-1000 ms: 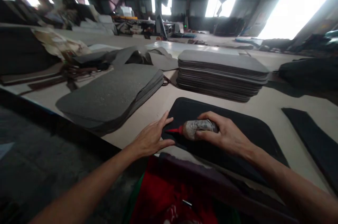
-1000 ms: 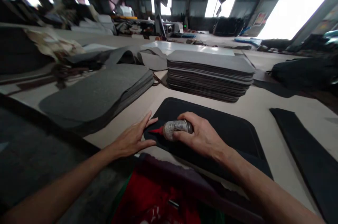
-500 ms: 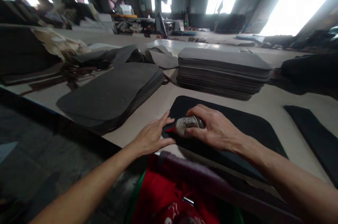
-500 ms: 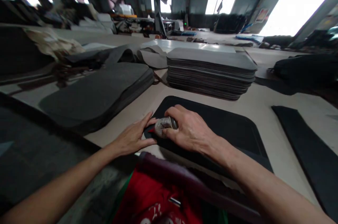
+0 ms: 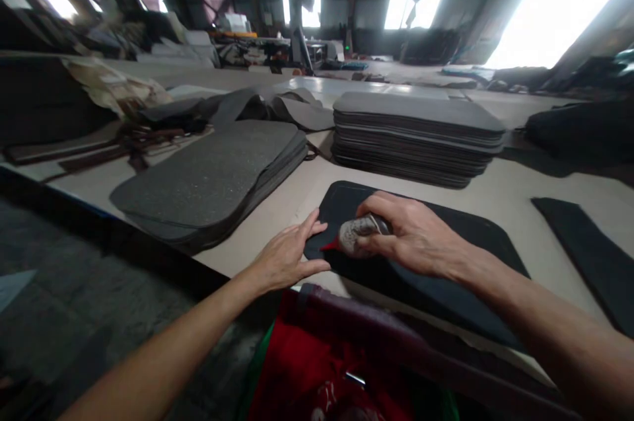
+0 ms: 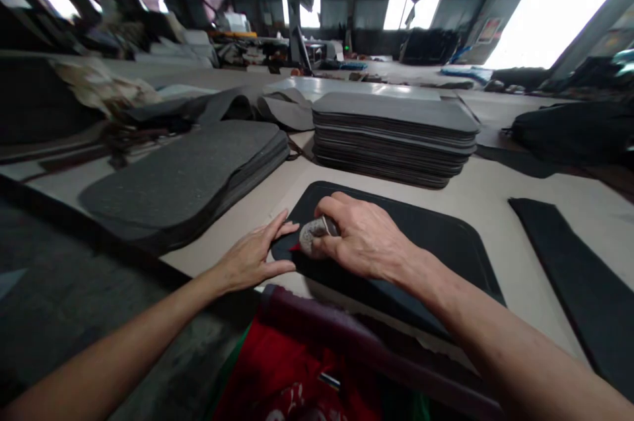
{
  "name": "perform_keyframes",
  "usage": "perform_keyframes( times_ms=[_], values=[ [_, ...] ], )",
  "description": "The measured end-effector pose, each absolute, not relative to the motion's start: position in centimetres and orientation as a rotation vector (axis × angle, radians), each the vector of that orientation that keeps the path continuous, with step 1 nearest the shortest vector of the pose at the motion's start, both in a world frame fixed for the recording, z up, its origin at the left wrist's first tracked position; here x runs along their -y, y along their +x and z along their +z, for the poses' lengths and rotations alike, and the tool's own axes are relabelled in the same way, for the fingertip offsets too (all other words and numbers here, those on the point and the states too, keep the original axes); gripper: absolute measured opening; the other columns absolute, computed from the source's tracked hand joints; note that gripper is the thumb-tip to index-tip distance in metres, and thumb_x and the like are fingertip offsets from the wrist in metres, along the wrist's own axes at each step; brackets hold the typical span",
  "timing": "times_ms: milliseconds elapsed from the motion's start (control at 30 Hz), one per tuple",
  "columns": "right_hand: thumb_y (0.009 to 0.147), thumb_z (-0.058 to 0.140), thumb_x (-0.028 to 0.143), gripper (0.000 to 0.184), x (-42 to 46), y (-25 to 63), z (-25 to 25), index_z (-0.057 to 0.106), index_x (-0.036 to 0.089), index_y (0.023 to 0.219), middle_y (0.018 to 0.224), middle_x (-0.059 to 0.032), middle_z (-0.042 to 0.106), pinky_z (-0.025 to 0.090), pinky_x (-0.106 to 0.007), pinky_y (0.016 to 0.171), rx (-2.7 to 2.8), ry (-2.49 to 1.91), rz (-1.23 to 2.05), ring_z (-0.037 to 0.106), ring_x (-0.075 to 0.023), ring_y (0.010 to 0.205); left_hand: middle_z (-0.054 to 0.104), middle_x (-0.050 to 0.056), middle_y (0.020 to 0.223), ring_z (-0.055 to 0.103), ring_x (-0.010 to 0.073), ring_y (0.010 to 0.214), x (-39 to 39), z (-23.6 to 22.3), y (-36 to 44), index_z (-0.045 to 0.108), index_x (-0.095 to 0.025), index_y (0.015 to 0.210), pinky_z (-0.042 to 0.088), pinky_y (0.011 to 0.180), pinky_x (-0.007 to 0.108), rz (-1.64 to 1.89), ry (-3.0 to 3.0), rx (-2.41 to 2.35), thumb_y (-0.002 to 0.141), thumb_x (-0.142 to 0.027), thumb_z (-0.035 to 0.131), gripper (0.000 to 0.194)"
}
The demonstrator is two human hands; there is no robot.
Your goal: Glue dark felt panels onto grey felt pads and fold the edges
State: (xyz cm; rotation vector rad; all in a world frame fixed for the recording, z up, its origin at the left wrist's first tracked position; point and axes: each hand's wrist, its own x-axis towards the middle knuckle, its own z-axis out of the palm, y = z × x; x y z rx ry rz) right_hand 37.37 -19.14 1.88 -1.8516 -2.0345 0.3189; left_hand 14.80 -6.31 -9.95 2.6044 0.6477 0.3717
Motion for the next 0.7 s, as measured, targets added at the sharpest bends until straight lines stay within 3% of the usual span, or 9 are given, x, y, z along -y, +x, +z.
perform_keyframes(
  times_ms=[233,433,700],
  values=[
    [0.088,0.064,0.037,0.019,18.0,35.8,1.8,0.063,0.022,0.100,0.096,-0.0009,0.060,0.031,-0.027,0.065,2.130,-1.756,0.240,0.054,-0.0155,0.077,0.046,0.014,0.154,0.043,0.0293,0.142,6.3,-10.2,14.7,-0.001,-0.020,0.159,0.036,0.116,0.044,0.379,2.623,-0.691,0.085,-0.048,0.071,0.107],
    [0.083,0.067,0.034,0.020,18.3,36.7,2.6,0.063,0.023,0.098,0.095,-0.0010,0.062,0.032,-0.027,0.066,2.131,-1.806,0.258,0.056,-0.0170,0.079,0.048,0.009,0.153,0.041,0.0295,0.143,6.3,-10.1,14.7,-0.006,-0.026,0.159,0.033,0.117,0.047,0.378,2.615,-0.627,0.087,-0.051,0.069,0.107],
    [0.079,0.068,0.033,0.019,19.7,38.0,3.4,0.065,0.024,0.095,0.090,0.0004,0.064,0.031,-0.027,0.062,2.102,-1.877,0.301,0.055,-0.0169,0.077,0.049,0.008,0.152,0.043,0.0280,0.142,6.2,-10.0,14.8,-0.001,-0.026,0.159,0.035,0.116,0.046,0.367,2.591,-0.642,0.086,-0.051,0.071,0.105]
  ],
)
